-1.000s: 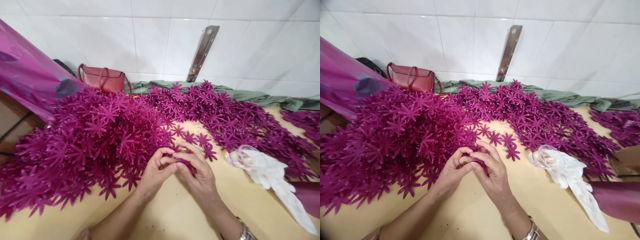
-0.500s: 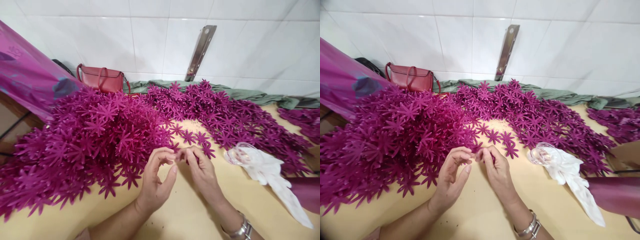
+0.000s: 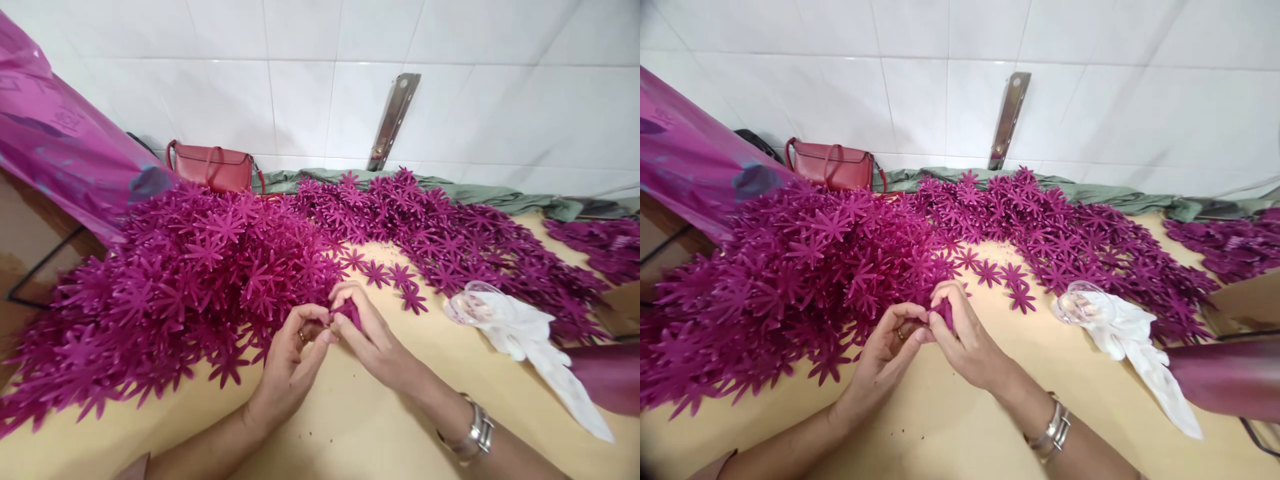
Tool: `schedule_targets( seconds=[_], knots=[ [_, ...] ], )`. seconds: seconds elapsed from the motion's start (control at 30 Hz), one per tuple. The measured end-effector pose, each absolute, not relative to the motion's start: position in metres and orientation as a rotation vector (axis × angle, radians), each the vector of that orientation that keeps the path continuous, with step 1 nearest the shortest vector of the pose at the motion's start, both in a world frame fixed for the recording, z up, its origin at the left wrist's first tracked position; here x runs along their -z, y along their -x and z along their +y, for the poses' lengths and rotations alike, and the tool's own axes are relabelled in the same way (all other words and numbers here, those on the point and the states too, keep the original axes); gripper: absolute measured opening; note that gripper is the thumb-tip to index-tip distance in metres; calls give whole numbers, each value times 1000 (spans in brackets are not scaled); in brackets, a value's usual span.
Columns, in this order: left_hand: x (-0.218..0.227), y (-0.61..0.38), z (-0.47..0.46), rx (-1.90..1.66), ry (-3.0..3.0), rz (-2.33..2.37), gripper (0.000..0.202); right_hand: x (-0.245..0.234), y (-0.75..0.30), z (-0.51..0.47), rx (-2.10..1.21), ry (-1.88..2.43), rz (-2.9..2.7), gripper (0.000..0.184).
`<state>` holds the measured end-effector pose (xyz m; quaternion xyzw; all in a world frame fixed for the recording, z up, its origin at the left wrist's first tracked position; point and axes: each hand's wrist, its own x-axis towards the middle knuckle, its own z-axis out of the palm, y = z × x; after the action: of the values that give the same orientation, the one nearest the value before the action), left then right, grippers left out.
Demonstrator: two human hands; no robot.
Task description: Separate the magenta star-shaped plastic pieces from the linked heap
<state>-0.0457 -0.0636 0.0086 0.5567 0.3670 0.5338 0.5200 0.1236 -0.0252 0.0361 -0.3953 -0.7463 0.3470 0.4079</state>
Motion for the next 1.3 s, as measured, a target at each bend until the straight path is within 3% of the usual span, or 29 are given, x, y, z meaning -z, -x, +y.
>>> schedule_targets(
  seconds=[0.4, 0.57, 0.7, 0.9, 1.3],
  knots=[
    [-6, 45, -64, -1320, -1221, 1005, 29, -11, -126, -19, -671, 871, -1885, 16],
    [-8, 45, -62, -1279, -1231, 934, 19, -12, -126, -21, -671, 959, -1975, 12],
    [-7, 46, -60, -1329, -1207, 954, 23, -15, -126, -22, -828, 879, -2019, 21],
    [-11, 49, -60, -1269, -1153, 914, 22, -19, -126, -25, -627, 941, -2051, 19],
    [-8, 53, -53, -1206, -1087, 862, 25, -9, -133, -19, -567, 894, -2180, 41]
  ],
)
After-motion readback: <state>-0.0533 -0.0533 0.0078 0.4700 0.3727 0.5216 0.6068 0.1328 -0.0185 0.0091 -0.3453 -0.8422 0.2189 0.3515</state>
